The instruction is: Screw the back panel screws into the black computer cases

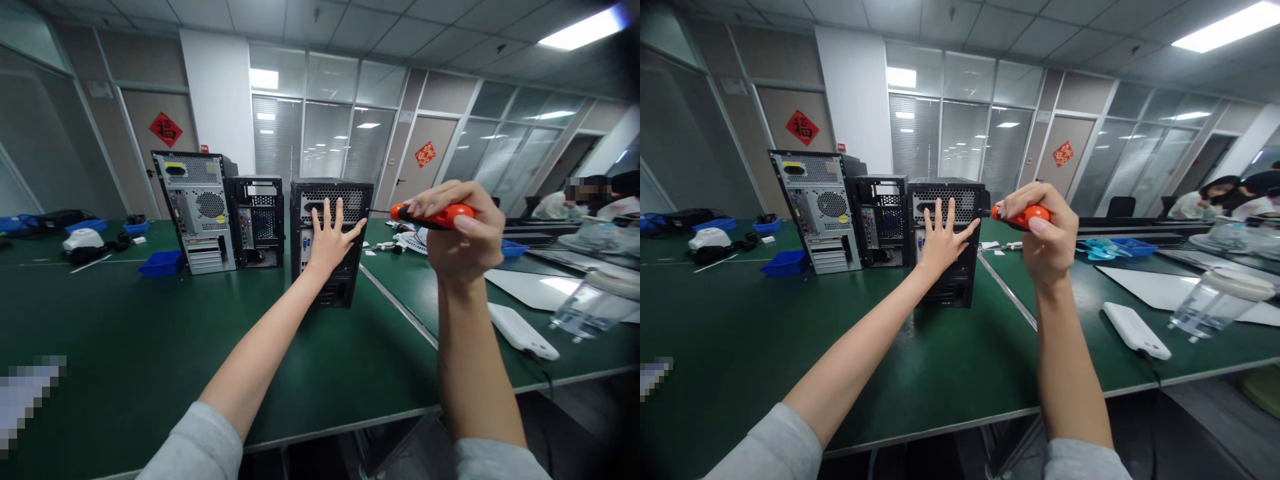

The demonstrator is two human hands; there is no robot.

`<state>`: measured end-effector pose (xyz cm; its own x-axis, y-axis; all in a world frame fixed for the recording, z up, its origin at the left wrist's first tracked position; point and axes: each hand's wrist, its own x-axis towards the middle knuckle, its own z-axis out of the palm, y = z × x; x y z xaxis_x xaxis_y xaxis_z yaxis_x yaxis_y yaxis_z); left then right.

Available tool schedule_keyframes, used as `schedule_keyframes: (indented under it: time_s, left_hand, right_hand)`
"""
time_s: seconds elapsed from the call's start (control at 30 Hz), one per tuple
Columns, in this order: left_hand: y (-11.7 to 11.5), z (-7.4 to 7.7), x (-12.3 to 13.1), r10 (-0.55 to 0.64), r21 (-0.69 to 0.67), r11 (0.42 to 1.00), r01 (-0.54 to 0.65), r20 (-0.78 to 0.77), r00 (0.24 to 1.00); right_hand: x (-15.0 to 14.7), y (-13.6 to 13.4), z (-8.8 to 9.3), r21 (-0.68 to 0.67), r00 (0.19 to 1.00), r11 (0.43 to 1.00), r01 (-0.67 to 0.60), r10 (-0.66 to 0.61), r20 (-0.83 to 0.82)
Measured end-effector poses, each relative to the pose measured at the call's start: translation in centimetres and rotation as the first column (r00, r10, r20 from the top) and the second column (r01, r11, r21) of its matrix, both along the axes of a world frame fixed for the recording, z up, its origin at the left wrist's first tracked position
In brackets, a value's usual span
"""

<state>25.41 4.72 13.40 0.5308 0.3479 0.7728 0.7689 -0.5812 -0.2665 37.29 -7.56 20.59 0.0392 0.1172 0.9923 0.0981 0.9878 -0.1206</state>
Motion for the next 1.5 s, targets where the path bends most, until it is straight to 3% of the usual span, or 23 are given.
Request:
schedule_keyframes:
  time_s: [0.5, 0.9, 1.1, 1.33, 1.5]
  left_hand:
    - [0.0, -0.1, 0.0, -0.005, 0.014, 1.000, 0.005, 0.005, 1.000]
    - [-0.4, 0.1, -0.1, -0.011, -0.024, 1.000, 0.011, -0.005, 1.000]
    - [-0.4, 0.1, -0.1, -0.013, -0.005, 1.000, 0.013, -0.002, 1.000]
    - [-0.5, 0.2, -0.2, -0.016, -0.015, 1.000, 0.016, 0.002, 1.000]
    - [-0.4, 0.1, -0.2, -0.020, -0.015, 1.000, 0.021, 0.012, 1.000]
  right_hand:
    - [0.7, -1.0, -0.2, -0.094, 1.000, 0.995, 0.025, -0.024, 0.016]
    - [1.2, -0.7, -0.3, -0.038, 0.982, 0.985, 0.167, -0.162, 0.102]
    - [1.0, -1.1, -0.3, -0.068, 0.976, 0.981, 0.180, -0.169, 0.137]
    - [0.5, -2.5, 0.0, -0.067, 0.910, 0.933, 0.355, -0.328, 0.253]
    - [0.5, -3.3, 0.4, -0.003, 0.805, 0.852, 0.524, -0.494, 0.328]
